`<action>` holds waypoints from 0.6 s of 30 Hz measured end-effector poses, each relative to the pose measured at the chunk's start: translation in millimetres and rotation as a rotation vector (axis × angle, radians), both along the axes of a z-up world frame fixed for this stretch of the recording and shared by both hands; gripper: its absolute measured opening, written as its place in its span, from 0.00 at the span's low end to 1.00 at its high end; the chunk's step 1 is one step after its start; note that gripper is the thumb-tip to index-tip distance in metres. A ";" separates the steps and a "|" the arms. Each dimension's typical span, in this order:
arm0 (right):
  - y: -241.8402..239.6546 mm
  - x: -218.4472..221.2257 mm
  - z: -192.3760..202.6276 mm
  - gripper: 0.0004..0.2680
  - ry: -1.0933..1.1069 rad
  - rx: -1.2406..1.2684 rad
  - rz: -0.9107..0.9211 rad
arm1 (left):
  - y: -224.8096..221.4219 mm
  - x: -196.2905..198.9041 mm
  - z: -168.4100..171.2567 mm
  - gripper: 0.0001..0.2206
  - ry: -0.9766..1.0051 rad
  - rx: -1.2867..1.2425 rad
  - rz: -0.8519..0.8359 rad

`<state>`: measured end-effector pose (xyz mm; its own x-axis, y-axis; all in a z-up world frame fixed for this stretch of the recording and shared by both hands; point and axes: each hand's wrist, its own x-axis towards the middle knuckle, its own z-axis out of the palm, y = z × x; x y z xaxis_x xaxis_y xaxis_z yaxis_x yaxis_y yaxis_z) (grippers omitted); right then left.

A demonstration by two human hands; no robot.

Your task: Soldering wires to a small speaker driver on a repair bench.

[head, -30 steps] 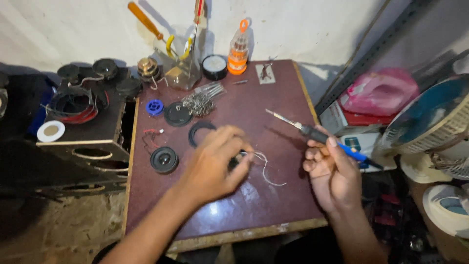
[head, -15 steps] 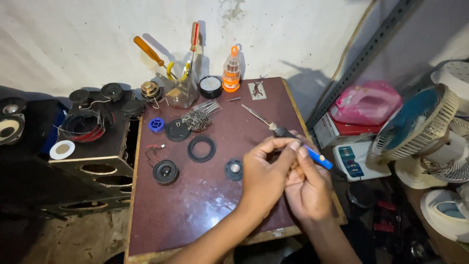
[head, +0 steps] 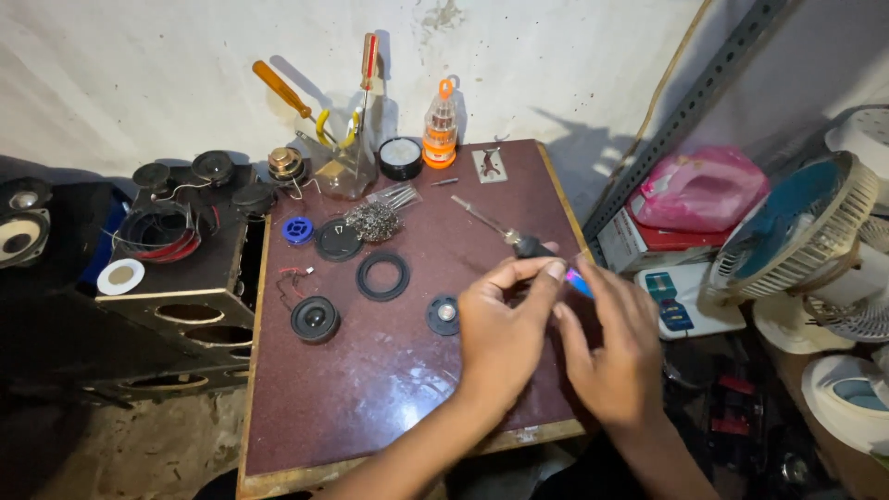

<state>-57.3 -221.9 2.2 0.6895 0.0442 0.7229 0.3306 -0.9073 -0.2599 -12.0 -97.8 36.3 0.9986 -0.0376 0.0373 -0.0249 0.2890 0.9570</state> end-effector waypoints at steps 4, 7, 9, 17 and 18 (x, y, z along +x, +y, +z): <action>3.7 8.8 0.2 0.12 -0.008 0.052 0.030 | 0.3 -6.9 -10.7 0.05 -0.050 0.020 0.000; -7.1 13.5 -8.2 0.12 0.009 0.096 0.022 | 23.6 -5.1 -18.8 0.05 0.051 -0.012 -0.079; -17.7 13.1 -13.4 0.11 0.037 0.133 -0.018 | 58.5 5.2 -12.9 0.04 -0.124 0.294 -0.089; -33.5 4.8 -31.1 0.12 0.172 0.024 0.113 | 137.5 63.4 -30.8 0.02 -0.609 0.858 -0.253; -35.9 4.7 -33.1 0.12 0.160 -0.010 0.116 | 138.0 63.9 -31.7 0.01 -0.625 0.866 -0.235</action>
<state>-52.5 -257.9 -31.0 0.7857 0.1366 0.6033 0.3883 -0.8682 -0.3091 51.9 40.2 4.6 0.7767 -0.4832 0.4042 -0.6096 -0.4149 0.6754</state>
